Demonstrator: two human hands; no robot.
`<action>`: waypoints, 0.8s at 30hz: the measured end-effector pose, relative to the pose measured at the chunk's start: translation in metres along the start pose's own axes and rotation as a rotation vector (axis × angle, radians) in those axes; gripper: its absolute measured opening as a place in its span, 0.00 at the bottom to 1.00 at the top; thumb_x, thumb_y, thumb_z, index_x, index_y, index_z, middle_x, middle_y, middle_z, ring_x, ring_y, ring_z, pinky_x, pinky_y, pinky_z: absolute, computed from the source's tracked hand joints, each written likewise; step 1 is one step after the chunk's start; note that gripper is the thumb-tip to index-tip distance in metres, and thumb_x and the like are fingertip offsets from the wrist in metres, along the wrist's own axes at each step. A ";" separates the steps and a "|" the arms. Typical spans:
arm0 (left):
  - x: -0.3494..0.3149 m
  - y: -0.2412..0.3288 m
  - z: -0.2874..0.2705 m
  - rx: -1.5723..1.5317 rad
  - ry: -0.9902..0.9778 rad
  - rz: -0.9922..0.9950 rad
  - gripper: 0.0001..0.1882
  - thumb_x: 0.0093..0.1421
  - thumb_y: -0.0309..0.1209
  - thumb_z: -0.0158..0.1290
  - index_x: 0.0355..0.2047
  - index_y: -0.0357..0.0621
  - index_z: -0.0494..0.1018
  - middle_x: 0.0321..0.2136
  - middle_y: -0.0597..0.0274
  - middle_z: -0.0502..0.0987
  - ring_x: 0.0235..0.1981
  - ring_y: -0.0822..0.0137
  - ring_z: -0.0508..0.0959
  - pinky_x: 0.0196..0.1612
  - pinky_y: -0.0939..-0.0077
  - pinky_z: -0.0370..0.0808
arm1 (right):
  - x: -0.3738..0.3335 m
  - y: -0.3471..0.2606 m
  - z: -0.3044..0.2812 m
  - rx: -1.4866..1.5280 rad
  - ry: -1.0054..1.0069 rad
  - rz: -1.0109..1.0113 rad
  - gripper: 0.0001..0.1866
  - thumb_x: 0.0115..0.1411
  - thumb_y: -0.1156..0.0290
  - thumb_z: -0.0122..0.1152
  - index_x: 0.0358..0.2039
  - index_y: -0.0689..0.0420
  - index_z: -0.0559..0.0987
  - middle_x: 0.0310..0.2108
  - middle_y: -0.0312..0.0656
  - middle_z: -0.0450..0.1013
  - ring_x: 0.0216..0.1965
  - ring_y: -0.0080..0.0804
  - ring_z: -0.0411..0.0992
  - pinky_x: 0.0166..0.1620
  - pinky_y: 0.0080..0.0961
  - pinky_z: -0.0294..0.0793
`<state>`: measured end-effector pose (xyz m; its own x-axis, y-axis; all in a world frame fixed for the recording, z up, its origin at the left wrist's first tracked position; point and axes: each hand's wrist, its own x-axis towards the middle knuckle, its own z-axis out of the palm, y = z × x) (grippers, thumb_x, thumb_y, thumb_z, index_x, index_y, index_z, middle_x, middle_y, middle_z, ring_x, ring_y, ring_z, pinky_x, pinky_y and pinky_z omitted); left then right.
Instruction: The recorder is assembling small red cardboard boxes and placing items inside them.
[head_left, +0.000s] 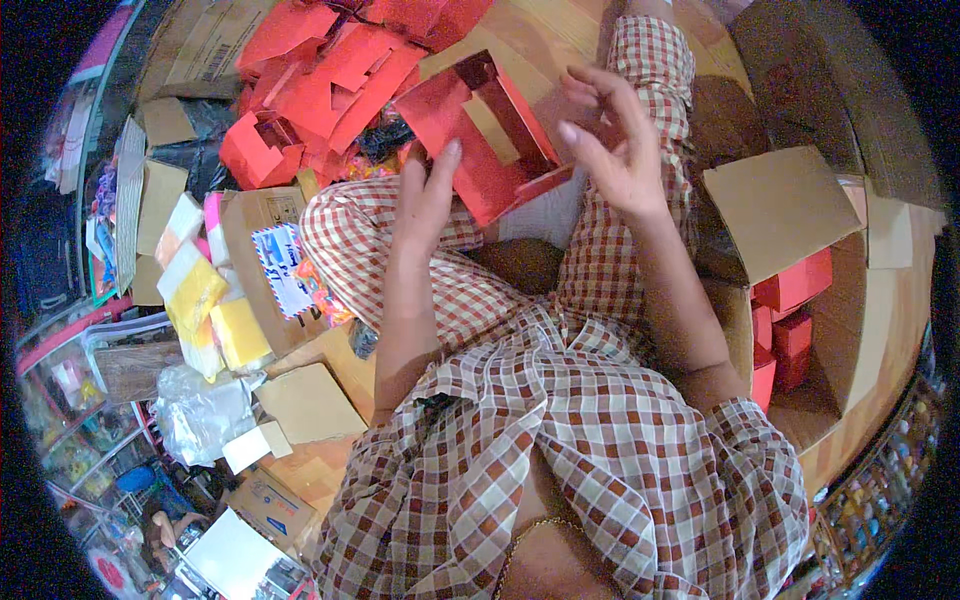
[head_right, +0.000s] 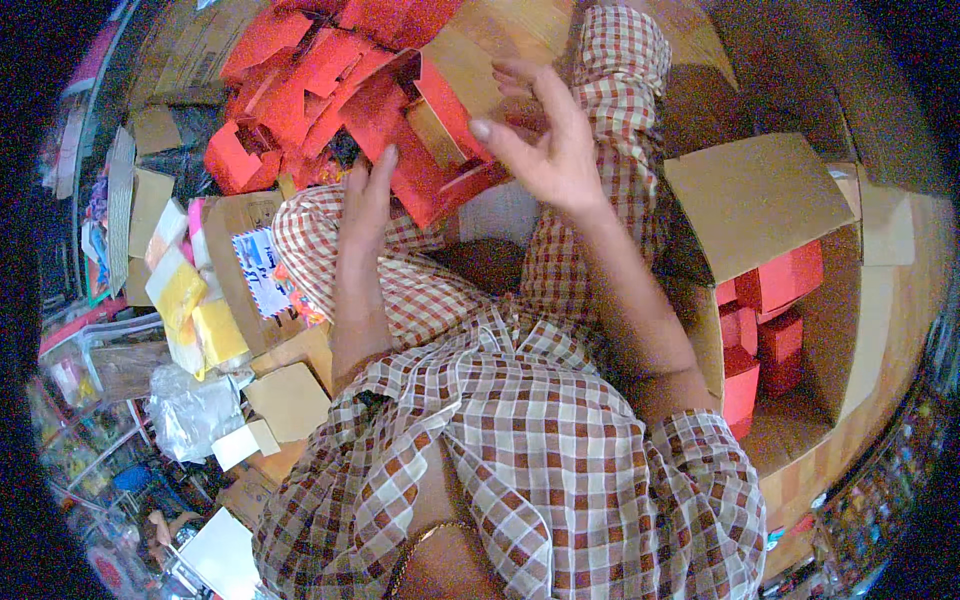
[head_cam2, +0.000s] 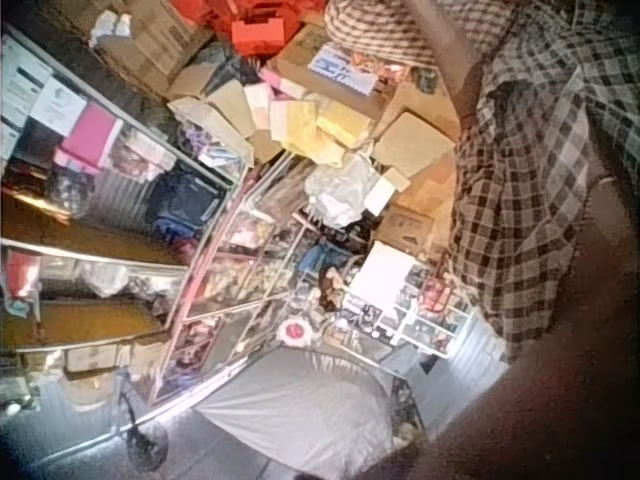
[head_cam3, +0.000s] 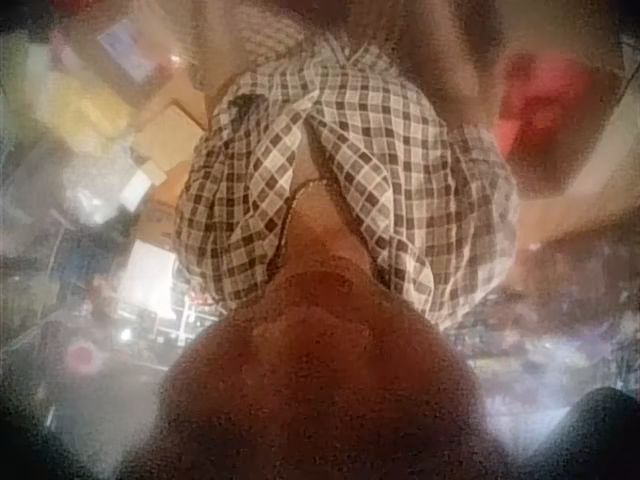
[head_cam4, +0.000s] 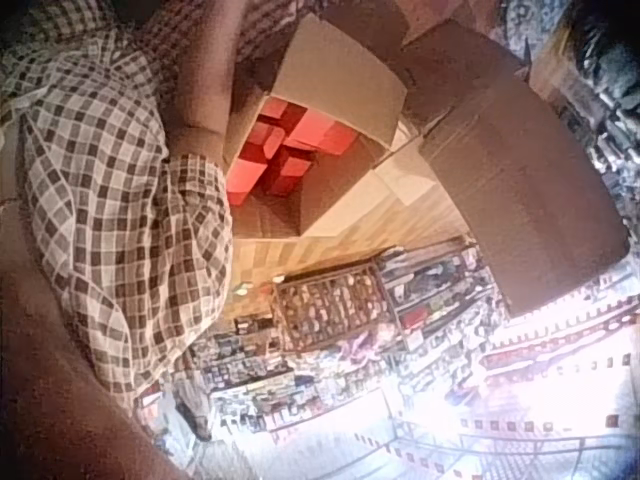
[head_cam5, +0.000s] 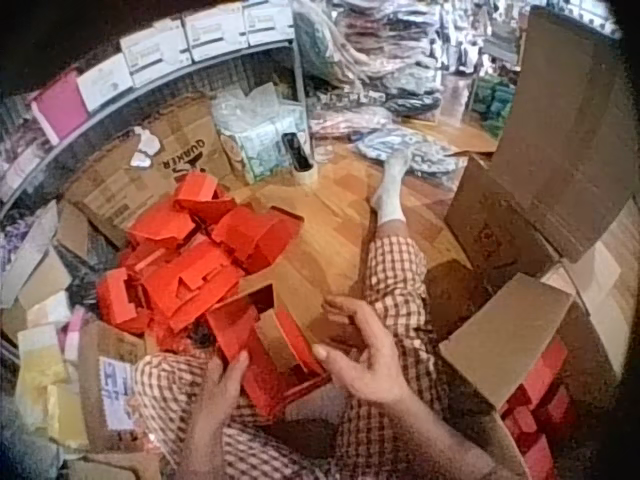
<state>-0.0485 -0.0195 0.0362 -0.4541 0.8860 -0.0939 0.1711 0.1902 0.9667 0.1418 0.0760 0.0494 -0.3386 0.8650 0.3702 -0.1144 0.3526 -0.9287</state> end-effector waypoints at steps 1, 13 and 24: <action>0.004 0.000 -0.002 -0.042 0.002 -0.072 0.24 0.58 0.41 0.48 0.47 0.34 0.65 0.43 0.55 0.72 0.45 0.66 0.70 0.48 0.71 0.65 | -0.003 -0.002 -0.001 0.028 -0.013 0.063 0.32 0.44 0.65 0.68 0.48 0.63 0.68 0.48 0.49 0.65 0.51 0.38 0.64 0.51 0.32 0.65; 0.001 -0.001 -0.002 -0.035 -0.113 -0.126 0.23 0.57 0.43 0.49 0.42 0.33 0.70 0.38 0.55 0.75 0.38 0.68 0.73 0.43 0.73 0.68 | 0.008 -0.020 -0.012 -0.649 -0.356 -0.261 0.24 0.37 0.63 0.70 0.35 0.56 0.72 0.40 0.43 0.67 0.43 0.43 0.67 0.41 0.35 0.70; 0.003 -0.007 0.006 0.040 -0.111 -0.214 0.27 0.55 0.43 0.52 0.45 0.30 0.66 0.41 0.52 0.72 0.44 0.64 0.71 0.48 0.71 0.65 | -0.015 0.000 0.010 -0.818 -0.253 0.080 0.28 0.40 0.66 0.69 0.42 0.55 0.68 0.39 0.44 0.68 0.40 0.44 0.70 0.38 0.35 0.73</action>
<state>-0.0462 -0.0156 0.0277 -0.3855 0.8642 -0.3234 0.1166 0.3933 0.9120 0.1376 0.0591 0.0434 -0.5264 0.8269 0.1980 0.5946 0.5245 -0.6094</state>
